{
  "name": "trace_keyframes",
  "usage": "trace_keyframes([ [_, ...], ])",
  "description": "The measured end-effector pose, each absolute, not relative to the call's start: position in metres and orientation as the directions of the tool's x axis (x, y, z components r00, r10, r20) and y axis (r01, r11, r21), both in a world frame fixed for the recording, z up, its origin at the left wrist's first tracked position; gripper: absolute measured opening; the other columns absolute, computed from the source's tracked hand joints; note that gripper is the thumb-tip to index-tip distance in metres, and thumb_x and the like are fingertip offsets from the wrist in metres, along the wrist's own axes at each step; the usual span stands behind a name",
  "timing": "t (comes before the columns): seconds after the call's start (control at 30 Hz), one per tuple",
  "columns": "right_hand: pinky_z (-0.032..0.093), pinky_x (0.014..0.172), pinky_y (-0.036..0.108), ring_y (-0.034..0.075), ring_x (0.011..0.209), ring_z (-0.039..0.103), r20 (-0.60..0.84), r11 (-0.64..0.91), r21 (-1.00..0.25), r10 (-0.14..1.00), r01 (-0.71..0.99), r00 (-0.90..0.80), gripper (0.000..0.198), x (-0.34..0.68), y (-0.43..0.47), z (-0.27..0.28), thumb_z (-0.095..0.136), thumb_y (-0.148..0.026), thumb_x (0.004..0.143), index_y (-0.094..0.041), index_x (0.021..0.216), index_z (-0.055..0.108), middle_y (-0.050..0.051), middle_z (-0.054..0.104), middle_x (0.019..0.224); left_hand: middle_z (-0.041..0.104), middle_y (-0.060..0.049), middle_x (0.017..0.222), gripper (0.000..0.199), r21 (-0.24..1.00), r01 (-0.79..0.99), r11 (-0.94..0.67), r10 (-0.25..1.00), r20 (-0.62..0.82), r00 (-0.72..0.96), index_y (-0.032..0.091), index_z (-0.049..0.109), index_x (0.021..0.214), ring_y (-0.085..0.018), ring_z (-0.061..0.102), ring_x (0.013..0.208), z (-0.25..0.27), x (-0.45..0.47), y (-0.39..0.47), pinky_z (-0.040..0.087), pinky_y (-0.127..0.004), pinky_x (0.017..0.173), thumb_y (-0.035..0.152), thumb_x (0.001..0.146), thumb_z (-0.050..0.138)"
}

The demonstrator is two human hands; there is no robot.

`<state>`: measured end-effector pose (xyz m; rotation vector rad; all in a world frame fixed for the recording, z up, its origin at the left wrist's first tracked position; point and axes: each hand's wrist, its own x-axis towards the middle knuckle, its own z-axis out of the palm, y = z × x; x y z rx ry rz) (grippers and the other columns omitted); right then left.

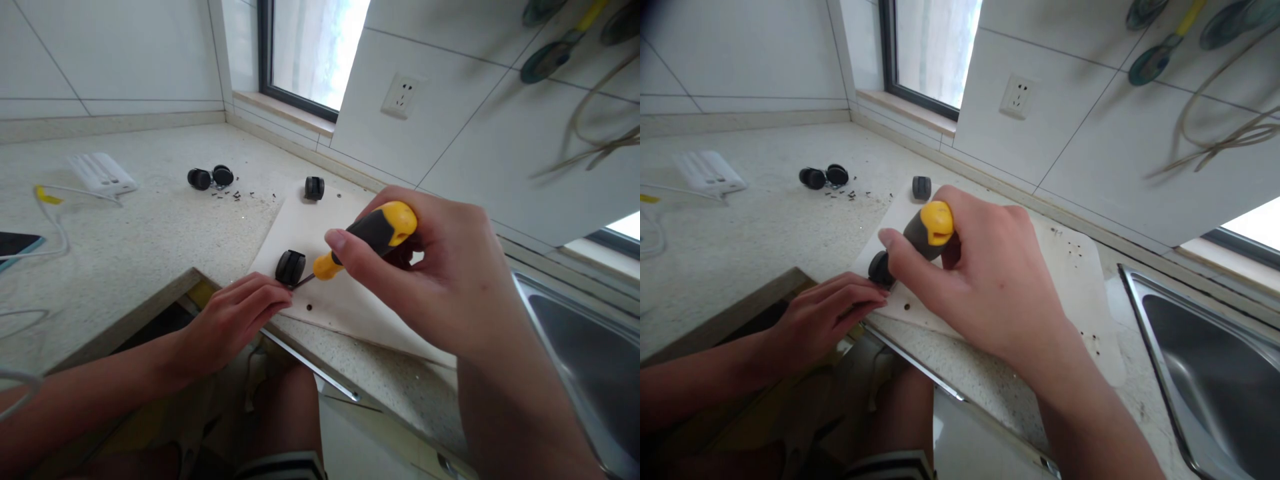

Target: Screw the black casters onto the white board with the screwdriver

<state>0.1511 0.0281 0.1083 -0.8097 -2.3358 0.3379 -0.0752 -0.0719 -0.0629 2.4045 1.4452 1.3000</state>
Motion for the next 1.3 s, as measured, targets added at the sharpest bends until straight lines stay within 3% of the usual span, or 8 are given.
trace_keyframes([
  [0.4, 0.036, 0.058, 0.034, 0.010, 0.056, 0.046, 0.566, 0.802, -0.447, 0.597, 0.397, -0.569, 0.033, 0.152, 0.025, 0.110, 0.077, -0.052, 0.097, -0.023, 0.081, 0.073, -0.005, 0.066, 0.065, 0.077, -0.003, 0.107, 0.006, 0.373, 0.703, -0.605, 0.690, 0.686, 0.230, 0.018, 0.067, 0.115, -0.014, 0.076, 0.101, -0.059, -0.075, -0.068, 0.061, -0.024, 0.094, 0.014, 0.110, 0.067],
  [0.63, 0.036, 0.057, 0.036, 0.011, 0.057, 0.047, 0.575, 0.807, -0.408, 0.591, 0.427, -0.566, 0.030, 0.154, 0.024, 0.112, 0.076, -0.049, 0.097, -0.023, 0.082, 0.073, -0.005, 0.064, 0.066, 0.076, -0.002, 0.108, 0.014, 0.404, 0.695, -0.595, 0.700, 0.685, 0.201, 0.019, 0.067, 0.117, -0.013, 0.075, 0.099, -0.063, -0.076, -0.067, 0.060, -0.023, 0.094, 0.012, 0.107, 0.072],
  [0.9, 0.039, 0.053, 0.032, 0.007, 0.054, 0.045, 0.623, 0.828, -0.377, 0.558, 0.414, -0.549, 0.027, 0.157, 0.017, 0.114, 0.081, -0.044, 0.093, -0.022, 0.079, 0.072, -0.007, 0.060, 0.063, 0.077, -0.001, 0.102, 0.014, 0.392, 0.721, -0.571, 0.701, 0.690, 0.180, 0.020, 0.064, 0.116, -0.013, 0.076, 0.088, -0.059, -0.074, -0.065, 0.058, -0.022, 0.083, 0.022, 0.108, 0.074],
  [1.3, 0.038, 0.048, 0.027, 0.005, 0.053, 0.047, 0.629, 0.844, -0.358, 0.534, 0.399, -0.565, 0.028, 0.155, 0.009, 0.114, 0.081, -0.043, 0.093, -0.022, 0.077, 0.070, -0.009, 0.062, 0.063, 0.071, 0.001, 0.087, 0.015, 0.319, 0.764, -0.560, 0.682, 0.702, 0.207, 0.021, 0.059, 0.107, -0.013, 0.069, 0.072, -0.047, -0.070, -0.061, 0.050, -0.023, 0.065, 0.032, 0.117, 0.057],
])
